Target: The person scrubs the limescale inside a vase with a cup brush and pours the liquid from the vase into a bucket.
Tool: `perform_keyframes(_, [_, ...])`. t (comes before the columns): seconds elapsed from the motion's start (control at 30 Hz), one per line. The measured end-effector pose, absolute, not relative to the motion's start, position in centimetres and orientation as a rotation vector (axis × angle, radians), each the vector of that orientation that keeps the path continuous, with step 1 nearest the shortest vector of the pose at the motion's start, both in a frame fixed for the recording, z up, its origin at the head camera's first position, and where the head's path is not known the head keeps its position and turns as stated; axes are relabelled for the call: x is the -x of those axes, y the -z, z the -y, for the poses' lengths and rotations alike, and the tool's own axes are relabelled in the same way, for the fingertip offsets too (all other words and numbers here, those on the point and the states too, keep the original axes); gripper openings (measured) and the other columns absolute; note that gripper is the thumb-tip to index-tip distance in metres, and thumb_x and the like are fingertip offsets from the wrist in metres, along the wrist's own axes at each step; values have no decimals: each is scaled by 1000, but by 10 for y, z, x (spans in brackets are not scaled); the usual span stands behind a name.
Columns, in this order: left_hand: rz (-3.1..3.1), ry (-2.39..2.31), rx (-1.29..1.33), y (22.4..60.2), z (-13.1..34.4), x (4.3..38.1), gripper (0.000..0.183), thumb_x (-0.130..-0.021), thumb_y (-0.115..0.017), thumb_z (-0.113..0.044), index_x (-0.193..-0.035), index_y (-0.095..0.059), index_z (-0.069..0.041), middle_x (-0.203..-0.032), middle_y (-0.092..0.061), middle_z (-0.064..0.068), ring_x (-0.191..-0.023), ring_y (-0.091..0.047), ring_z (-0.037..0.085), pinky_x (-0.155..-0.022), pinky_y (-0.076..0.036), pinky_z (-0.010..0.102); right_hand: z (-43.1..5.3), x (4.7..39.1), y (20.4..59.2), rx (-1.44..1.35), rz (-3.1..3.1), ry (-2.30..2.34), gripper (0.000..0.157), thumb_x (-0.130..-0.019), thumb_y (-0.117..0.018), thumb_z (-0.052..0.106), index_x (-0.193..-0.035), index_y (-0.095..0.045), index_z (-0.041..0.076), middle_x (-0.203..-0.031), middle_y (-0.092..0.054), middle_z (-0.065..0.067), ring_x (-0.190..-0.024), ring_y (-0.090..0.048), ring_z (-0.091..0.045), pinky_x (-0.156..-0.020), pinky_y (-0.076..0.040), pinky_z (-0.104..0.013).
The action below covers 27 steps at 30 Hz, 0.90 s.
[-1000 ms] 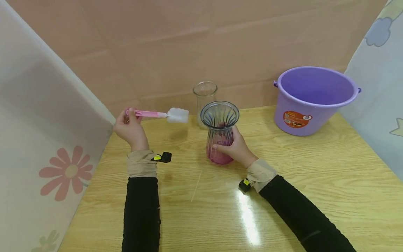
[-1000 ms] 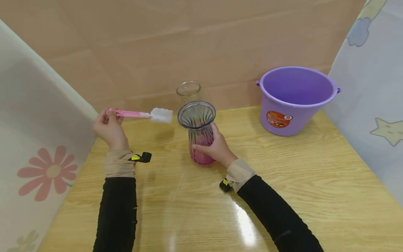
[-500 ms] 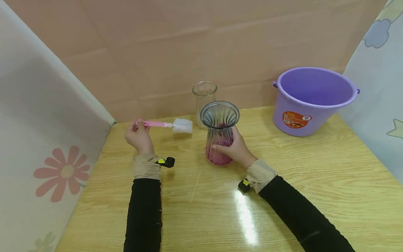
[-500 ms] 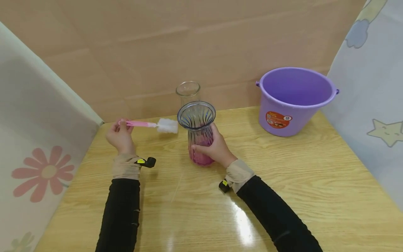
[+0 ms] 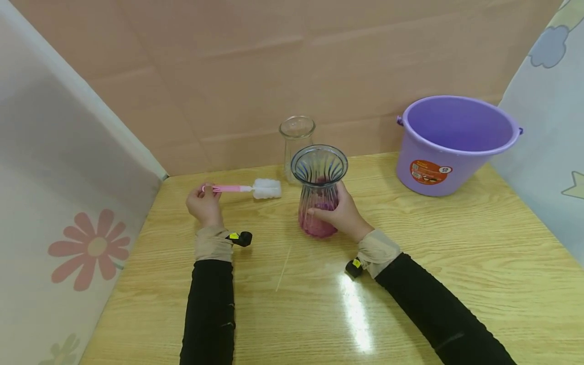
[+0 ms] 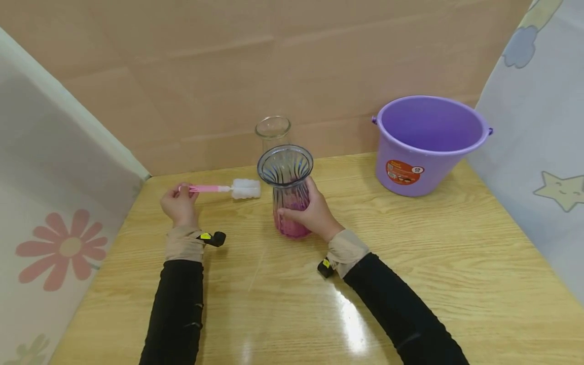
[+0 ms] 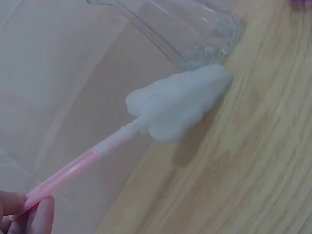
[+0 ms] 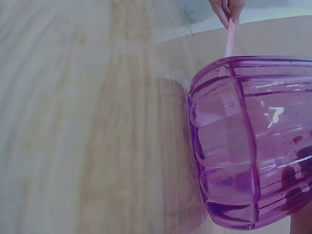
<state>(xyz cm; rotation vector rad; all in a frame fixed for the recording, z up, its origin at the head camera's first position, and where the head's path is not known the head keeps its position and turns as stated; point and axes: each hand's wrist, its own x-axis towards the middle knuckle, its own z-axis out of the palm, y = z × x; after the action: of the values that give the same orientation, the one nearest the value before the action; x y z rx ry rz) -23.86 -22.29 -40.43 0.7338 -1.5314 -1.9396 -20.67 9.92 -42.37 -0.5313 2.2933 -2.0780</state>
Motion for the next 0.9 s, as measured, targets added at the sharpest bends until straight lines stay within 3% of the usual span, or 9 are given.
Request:
perform_keyframes(0.17, [1729,1865,-749,409,228,238,24,-100,-60,-1,-120,-63,13,-92,-56,8,-81,-64,14,-82,-58,23,-100,207,424,528,-2287,2082,87,-78,-85,10,-148,-34,6,-142,-51,-17,-130,-50,-32,-112,-39,-52])
perform_keyframes(0.27, [1905,1776,-770,412,234,236,22,-98,-63,-2,-116,-65,10,-88,-56,5,-73,-61,8,-72,-57,17,-100,206,423,523,-2290,2072,88,-78,-85,11,-149,-33,7,-142,-50,-16,-130,-50,-32,-112,-40,-53])
perform_keyframes(0.4, [2199,1583,-772,414,240,229,22,-96,-69,-8,-113,-68,7,-93,-61,9,-75,-65,16,-60,-50,14,-100,206,423,525,-2286,2074,89,-78,-85,10,-149,-32,7,-143,-50,-17,-131,-49,-32,-112,-39,-53])
perform_keyframes(0.53, [2421,1437,-735,414,245,222,27,-95,-71,-11,-115,-69,7,-105,-64,19,-92,-61,27,-68,-45,21,-100,206,423,520,-2287,2076,88,-78,-85,9,-148,-33,6,-143,-50,-18,-131,-49,-33,-112,-39,-53])
perform_keyframes(0.63, [2513,1396,-717,414,247,220,27,-96,-70,-11,-116,-68,7,-112,-64,22,-98,-55,28,-79,-44,31,-100,206,422,511,-2293,2065,89,-78,-85,10,-149,-32,6,-143,-50,-18,-131,-49,-34,-112,-39,-54])
perform_keyframes(0.9, [2614,1331,-707,417,249,218,21,-96,-68,-9,-110,-69,8,-113,-64,24,-105,-56,35,-93,-46,47,-100,206,424,525,-2293,2064,88,-78,-86,12,-148,-33,6,-143,-50,-18,-132,-48,-34,-113,-38,-54])
